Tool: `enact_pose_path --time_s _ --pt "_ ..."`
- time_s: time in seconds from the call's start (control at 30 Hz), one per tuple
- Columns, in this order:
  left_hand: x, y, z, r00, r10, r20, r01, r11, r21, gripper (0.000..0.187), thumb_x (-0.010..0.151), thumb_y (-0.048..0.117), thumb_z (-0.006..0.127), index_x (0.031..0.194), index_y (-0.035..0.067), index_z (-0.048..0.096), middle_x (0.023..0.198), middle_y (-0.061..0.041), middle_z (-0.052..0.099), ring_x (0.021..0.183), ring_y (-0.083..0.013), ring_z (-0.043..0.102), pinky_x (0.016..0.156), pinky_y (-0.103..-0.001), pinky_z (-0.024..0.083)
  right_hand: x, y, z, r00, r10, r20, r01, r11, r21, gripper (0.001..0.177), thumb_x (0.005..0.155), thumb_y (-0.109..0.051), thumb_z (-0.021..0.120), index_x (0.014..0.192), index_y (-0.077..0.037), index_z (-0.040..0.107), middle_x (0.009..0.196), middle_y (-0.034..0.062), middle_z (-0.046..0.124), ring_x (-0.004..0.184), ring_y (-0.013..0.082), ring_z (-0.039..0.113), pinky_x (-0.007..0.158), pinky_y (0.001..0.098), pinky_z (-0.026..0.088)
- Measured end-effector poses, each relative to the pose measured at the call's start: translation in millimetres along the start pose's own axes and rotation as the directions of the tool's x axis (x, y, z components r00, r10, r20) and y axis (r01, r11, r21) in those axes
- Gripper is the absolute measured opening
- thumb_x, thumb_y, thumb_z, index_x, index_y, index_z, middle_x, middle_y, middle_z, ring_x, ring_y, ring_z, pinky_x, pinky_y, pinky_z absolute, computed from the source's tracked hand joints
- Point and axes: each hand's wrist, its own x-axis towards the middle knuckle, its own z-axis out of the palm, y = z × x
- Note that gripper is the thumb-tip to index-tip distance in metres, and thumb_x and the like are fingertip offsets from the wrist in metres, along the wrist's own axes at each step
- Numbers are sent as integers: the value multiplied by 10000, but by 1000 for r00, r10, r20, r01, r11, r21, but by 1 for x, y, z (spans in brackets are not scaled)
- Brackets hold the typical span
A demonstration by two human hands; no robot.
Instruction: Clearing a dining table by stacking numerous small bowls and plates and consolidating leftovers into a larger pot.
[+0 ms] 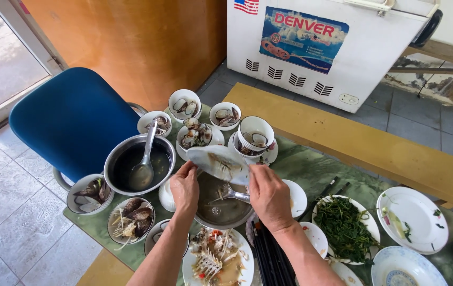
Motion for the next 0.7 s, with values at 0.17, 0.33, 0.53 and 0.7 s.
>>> enact_pose_path --time_s 0.17,0.33,0.53,0.7 --pt "-10 12 10 993 -73 88 62 991 117 395 930 154 585 1289 115 743 1197 -157 754 1218 -365 659 1050 -455 489 -3 15 -33 665 652 365 -735 659 162 145 926 -181 646 992 -103 749 693 121 736 695 298 742 642 422 584" --pt "-39 29 43 974 -101 203 45 963 265 358 882 266 615 1186 229 801 1151 -84 777 1193 -327 675 1025 -449 510 -56 83 -47 200 836 511 -938 12 346 227 846 -53 669 1012 74 759 771 255 728 652 300 754 598 412 635" --pt "-111 38 133 904 -100 416 -14 965 263 375 883 303 608 1147 136 816 1106 -160 783 1129 -388 702 962 -486 532 -103 174 -144 42 893 447 -934 -124 334 391 860 6 719 1215 160 667 993 361 688 772 374 716 661 490 627" --pt "-183 10 209 737 -117 666 -159 927 339 342 825 289 521 926 131 808 733 20 679 788 -79 617 724 -346 489 -107 203 -251 -166 921 352 -986 -168 -27 456 941 -41 691 1378 78 640 1153 218 739 580 285 607 641 397 557"
